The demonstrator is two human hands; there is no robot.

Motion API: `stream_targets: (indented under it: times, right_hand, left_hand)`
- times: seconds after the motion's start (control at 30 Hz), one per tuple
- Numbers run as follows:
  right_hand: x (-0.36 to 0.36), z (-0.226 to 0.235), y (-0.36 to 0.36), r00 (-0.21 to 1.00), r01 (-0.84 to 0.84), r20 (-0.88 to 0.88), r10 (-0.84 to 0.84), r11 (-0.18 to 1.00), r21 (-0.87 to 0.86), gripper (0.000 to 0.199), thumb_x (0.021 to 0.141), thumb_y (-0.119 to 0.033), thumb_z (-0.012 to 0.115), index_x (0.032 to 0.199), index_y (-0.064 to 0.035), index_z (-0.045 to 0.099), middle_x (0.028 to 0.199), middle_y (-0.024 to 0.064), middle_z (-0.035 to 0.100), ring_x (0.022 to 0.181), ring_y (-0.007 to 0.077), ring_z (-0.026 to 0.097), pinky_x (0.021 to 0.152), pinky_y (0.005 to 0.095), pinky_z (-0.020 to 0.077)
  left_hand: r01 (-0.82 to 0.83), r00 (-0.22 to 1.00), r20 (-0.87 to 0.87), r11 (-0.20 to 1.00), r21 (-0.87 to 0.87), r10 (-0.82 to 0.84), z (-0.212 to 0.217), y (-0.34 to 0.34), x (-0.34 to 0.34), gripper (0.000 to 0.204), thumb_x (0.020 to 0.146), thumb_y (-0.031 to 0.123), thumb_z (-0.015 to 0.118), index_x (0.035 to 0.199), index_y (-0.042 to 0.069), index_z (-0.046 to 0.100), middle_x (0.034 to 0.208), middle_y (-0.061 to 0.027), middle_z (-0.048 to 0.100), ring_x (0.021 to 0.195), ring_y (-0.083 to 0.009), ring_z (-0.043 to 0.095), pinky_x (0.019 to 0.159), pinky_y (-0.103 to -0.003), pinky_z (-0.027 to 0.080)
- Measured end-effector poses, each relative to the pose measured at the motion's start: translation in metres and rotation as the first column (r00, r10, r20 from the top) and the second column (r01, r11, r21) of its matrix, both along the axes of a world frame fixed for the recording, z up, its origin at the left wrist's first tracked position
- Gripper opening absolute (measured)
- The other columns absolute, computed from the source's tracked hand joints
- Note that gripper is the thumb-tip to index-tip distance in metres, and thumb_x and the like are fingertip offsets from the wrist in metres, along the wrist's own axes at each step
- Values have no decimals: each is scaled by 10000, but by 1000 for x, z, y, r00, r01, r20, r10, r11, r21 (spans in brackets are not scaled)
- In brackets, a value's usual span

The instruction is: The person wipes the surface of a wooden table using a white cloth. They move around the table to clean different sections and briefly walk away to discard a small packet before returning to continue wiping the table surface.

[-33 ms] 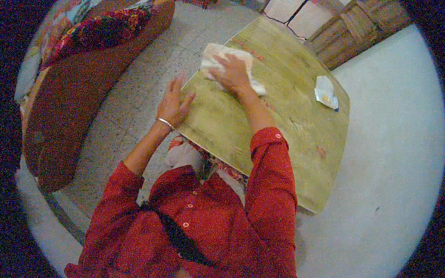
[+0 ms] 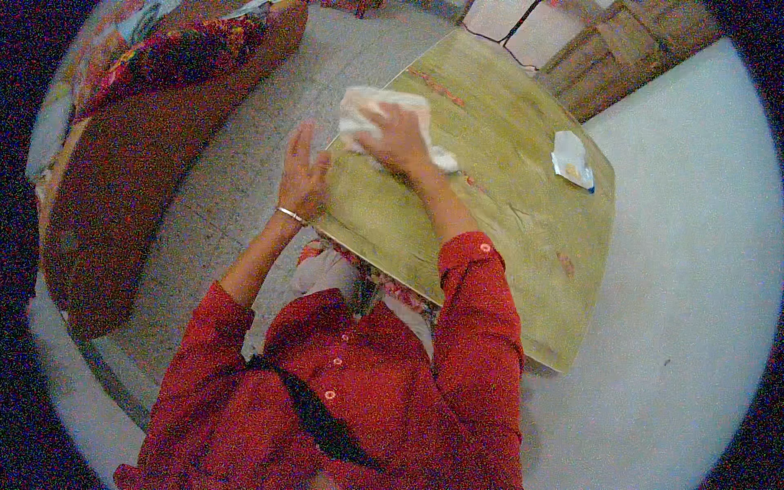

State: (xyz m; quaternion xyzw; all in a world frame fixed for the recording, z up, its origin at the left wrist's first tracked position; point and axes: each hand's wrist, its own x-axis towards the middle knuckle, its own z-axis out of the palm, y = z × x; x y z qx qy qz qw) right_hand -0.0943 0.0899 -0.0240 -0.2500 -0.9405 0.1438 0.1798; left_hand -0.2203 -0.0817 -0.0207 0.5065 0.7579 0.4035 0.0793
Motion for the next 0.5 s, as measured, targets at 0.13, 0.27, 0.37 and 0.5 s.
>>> stream_targets:
  times: [0.13,0.27,0.37,0.5]
  right_hand:
    - [-4,3,-55,989,-138,-51,139,990,13,511,804,-420,581,1238,-152,542,1307,197,450,1224,348,399,1020,451,289]
    - [10,28,-113,946,-316,-83,313,949,-22,497,784,-369,621,1233,-170,542,1305,185,443,1206,370,402,1012,489,287]
    - [51,37,-138,917,-394,-100,386,916,-73,519,756,-360,650,1231,-181,542,1287,194,453,1182,391,410,1009,511,282]
    - [116,54,-143,934,-342,26,356,915,-214,505,797,-339,618,1263,-173,518,1353,175,398,1258,359,348,1059,476,219]
  left_hand:
    - [-21,978,192,888,459,-77,-10,2,-14,602,925,431,399,1354,14,332,1377,-192,338,1272,-322,334,1061,-399,237]
    - [-146,783,588,858,492,-204,-38,6,-41,632,938,507,297,1365,42,341,1385,-141,375,1282,-276,340,1073,-398,218]
    - [-60,598,784,967,248,-164,-18,-7,-38,642,922,566,276,1371,114,358,1363,-121,420,1272,-260,367,1055,-415,242]
    - [179,503,856,983,28,-116,-9,-30,-50,645,893,630,268,1372,211,372,1314,-108,479,1240,-250,412,1003,-450,298]
